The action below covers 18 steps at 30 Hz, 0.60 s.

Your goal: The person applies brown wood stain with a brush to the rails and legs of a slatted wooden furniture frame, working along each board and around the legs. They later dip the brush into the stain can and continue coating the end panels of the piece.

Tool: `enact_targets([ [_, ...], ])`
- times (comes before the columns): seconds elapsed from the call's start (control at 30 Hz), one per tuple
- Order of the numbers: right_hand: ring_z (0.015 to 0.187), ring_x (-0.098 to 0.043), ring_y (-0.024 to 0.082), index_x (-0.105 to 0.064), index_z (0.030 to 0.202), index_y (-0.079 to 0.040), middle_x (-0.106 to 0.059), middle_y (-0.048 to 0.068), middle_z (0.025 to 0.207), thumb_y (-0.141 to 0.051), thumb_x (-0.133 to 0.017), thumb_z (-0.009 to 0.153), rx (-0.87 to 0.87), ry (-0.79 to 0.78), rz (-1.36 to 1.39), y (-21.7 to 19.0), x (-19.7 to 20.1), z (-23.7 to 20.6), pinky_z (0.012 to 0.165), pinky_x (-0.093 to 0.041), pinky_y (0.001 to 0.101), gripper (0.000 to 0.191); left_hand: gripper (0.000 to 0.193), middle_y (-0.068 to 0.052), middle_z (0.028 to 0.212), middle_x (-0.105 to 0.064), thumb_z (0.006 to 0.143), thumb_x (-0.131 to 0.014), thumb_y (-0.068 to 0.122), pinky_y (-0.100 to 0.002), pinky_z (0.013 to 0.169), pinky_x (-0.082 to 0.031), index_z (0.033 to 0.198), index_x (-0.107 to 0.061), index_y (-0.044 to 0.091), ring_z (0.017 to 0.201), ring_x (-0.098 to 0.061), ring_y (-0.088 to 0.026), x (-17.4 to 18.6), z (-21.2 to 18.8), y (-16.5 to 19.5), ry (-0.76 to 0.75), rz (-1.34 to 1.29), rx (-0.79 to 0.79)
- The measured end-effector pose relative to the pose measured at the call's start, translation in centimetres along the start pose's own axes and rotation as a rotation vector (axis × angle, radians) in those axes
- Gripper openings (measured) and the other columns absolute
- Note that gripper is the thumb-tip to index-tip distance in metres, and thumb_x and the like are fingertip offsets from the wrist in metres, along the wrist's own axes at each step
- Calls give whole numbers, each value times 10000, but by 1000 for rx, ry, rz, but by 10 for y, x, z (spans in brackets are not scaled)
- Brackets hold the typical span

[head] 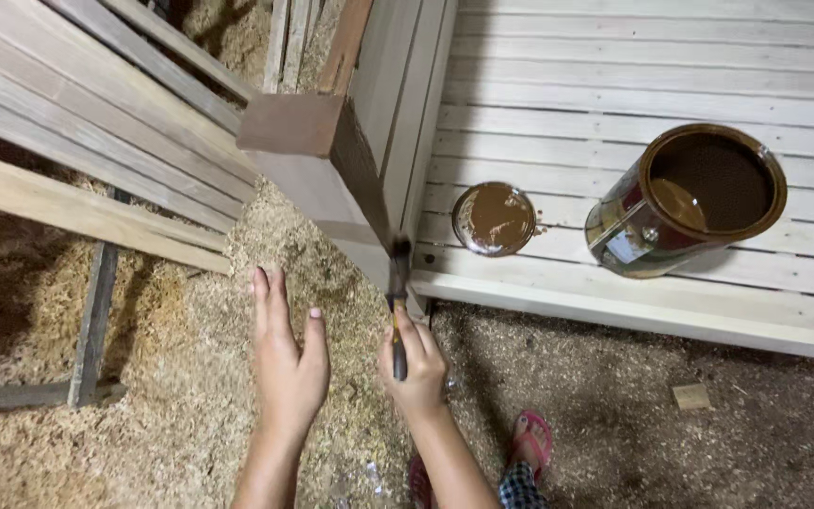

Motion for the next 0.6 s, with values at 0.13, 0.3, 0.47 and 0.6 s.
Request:
enact_targets([
  [0.13,574,-682,176,-709,1055,127,-728,185,803,21,-670,903,-167,-31,53,14,-3,2,437,-577,228,189,660,-248,1687,-158,963,-538,174,-499,1219,-240,1558,-315,-2,1537,-229,-406,-5,-3,3,12,-18,-36],
  [0.3,644,-705,184,-683,1140,117,-721,170,825,-7,-673,943,78,143,160,-45,49,38,518,-560,257,233,646,-244,1679,-177,987,-532,196,-518,1234,-229,1564,-321,-3,1558,-210,-412,-10,-3,1,10,24,-63],
  [0.47,826,-753,248,-628,1217,79,-723,191,959,-51,-666,989,243,142,43,-61,64,37,669,-666,312,265,651,-246,1680,-164,993,-510,238,-537,1226,-230,1570,-311,12,1548,-199,-409,-13,-4,-2,0,39,-50],
  [0.6,666,-738,145,-672,1195,96,-753,179,907,1,-672,998,77,112,185,-18,33,12,532,-578,201,218,663,-239,1692,-131,1003,-500,241,-557,1208,-205,1578,-270,6,1552,-162,-418,-15,-6,-2,-33,66,-18],
])
Point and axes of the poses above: each hand's wrist, its own z-axis towards the middle knuckle, its own x-axis out of the back of the hand, y = z × x, the point moved 4 cm from there along z, towards the middle knuckle
